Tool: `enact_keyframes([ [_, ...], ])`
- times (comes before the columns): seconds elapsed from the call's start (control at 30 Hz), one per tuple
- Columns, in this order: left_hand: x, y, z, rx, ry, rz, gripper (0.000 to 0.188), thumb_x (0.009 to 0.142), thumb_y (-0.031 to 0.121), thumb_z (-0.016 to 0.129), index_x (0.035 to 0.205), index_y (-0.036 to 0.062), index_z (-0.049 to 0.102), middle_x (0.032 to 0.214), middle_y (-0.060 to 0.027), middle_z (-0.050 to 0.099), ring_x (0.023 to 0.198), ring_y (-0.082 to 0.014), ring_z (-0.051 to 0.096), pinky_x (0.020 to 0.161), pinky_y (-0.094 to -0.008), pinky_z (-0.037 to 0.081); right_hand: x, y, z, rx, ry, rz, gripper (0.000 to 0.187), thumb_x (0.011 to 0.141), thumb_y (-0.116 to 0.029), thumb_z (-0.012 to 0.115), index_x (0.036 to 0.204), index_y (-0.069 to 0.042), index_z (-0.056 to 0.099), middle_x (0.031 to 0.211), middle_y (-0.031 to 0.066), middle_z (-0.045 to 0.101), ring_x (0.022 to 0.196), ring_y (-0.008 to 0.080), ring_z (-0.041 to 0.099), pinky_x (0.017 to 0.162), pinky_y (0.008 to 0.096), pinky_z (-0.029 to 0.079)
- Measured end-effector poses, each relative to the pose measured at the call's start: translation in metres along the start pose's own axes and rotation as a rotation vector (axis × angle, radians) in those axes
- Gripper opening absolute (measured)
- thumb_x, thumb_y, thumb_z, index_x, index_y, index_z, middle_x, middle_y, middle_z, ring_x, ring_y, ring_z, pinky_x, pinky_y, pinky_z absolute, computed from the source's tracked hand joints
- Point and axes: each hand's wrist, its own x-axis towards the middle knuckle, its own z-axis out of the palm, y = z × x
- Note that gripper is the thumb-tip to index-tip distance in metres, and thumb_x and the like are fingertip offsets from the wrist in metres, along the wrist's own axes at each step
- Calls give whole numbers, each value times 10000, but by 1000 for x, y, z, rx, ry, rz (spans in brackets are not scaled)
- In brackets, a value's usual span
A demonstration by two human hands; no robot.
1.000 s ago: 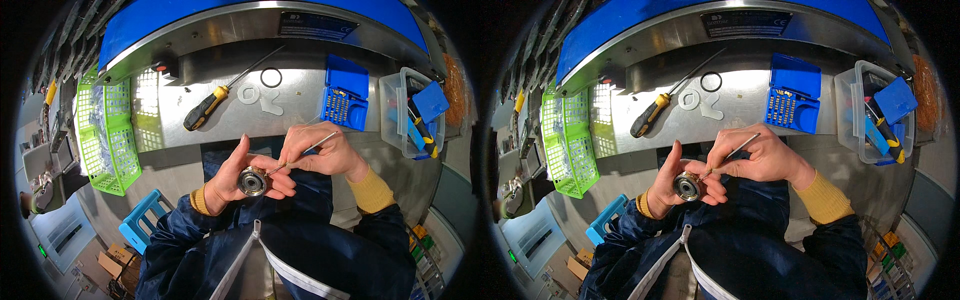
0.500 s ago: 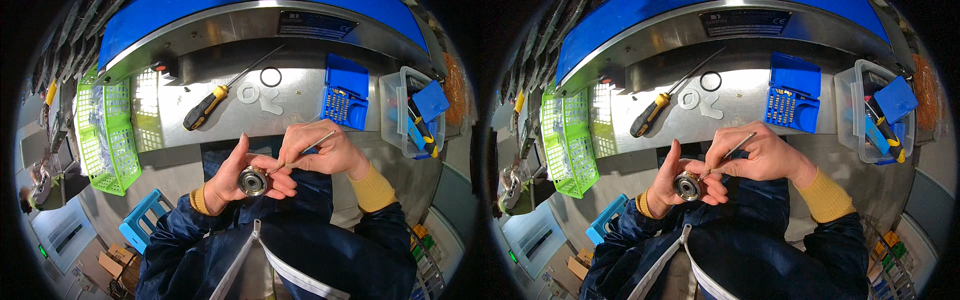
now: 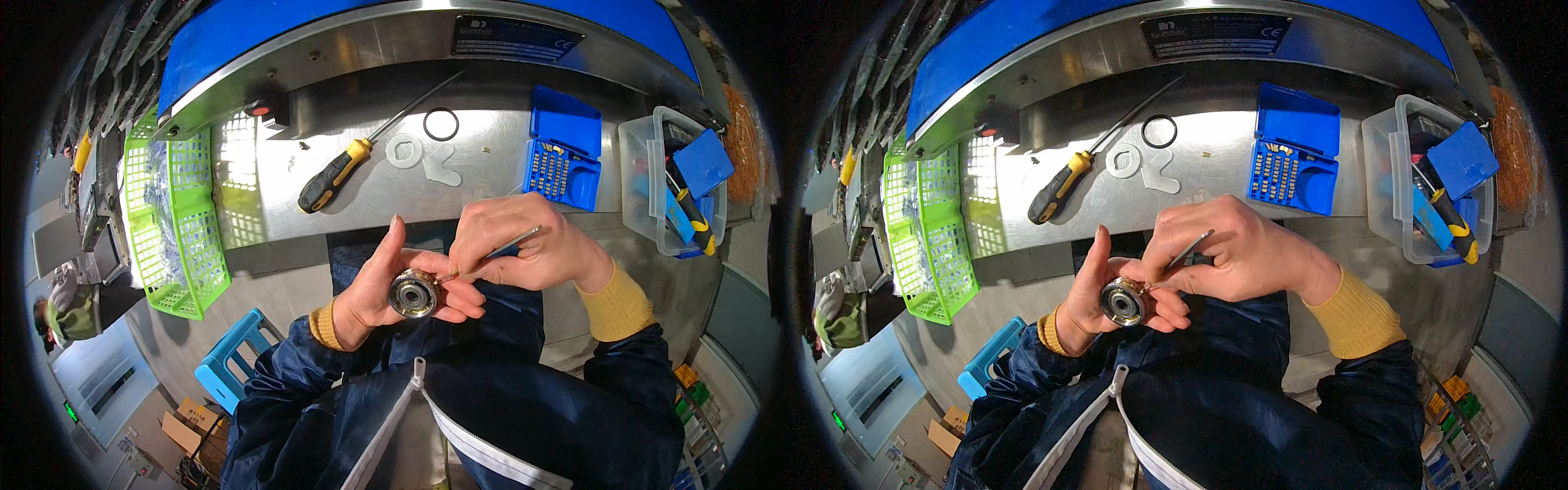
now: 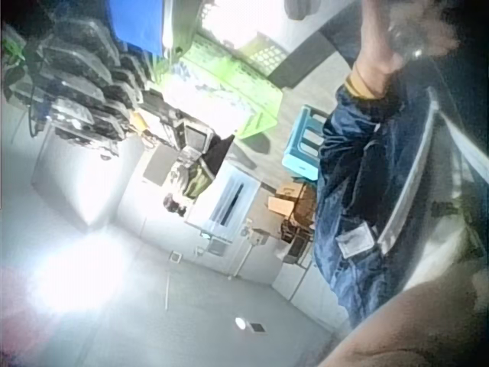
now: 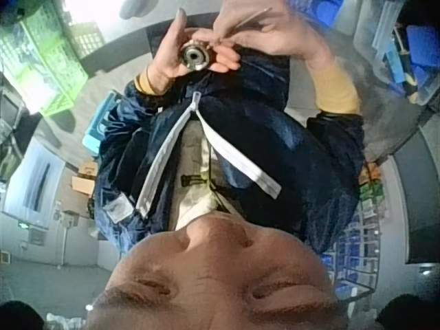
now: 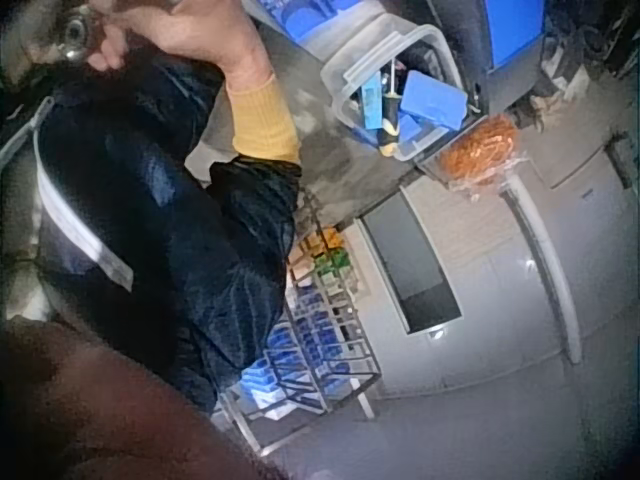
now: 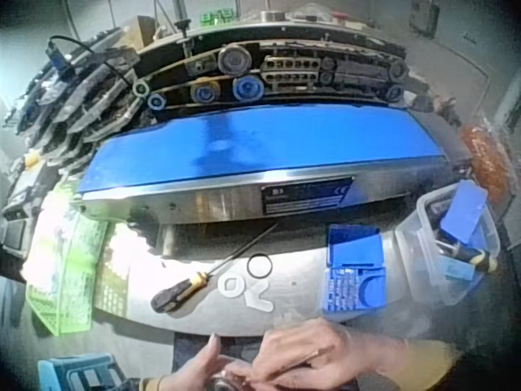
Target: The person holds a cylindrical mechanical component and uses a thin metal tool to place small parts into it. They repeatedly pick up small pieces from the table and insert them into the component, rotating it to access different areas.
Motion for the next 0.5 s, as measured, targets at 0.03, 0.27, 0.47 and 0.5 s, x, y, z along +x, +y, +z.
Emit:
enact_keyframes([
  [0.03, 0, 0, 0, -8, 2, 2, 1134, 869, 853, 134, 1326, -105, 534, 1216, -345, 609, 1120, -462, 633, 957, -474, 543, 1, -1, 0, -12, -8, -9, 153, 750, -4, 782, 893, -11, 729, 869, 74, 719, 794, 219, 674, 695, 313, 528],
  [0.27, 0, 2, 2, -12, 10, -9, 1147, 869, 853, 134, 1324, -127, 521, 1215, -346, 608, 1119, -454, 637, 951, -462, 550, 4, -3, 0, -28, -22, -18, 178, 726, 23, 776, 896, -11, 735, 876, 78, 722, 801, 226, 678, 692, 318, 533],
  [0.47, 1, 1, 2, 1, 20, -18, 1146, 870, 853, 138, 1329, -126, 517, 1213, -342, 611, 1114, -453, 639, 947, -460, 552, 5, -4, 0, -41, -32, -27, 185, 715, 26, 774, 892, -10, 731, 878, 80, 724, 801, 238, 680, 696, 327, 534],
  [0.5, 1, 2, 2, 8, 27, -22, 1145, 870, 852, 140, 1328, -126, 517, 1213, -342, 612, 1113, -452, 640, 945, -460, 553, 5, -4, 0, -39, -33, -28, 185, 714, 26, 774, 890, -10, 730, 877, 80, 724, 800, 239, 680, 696, 327, 534],
])
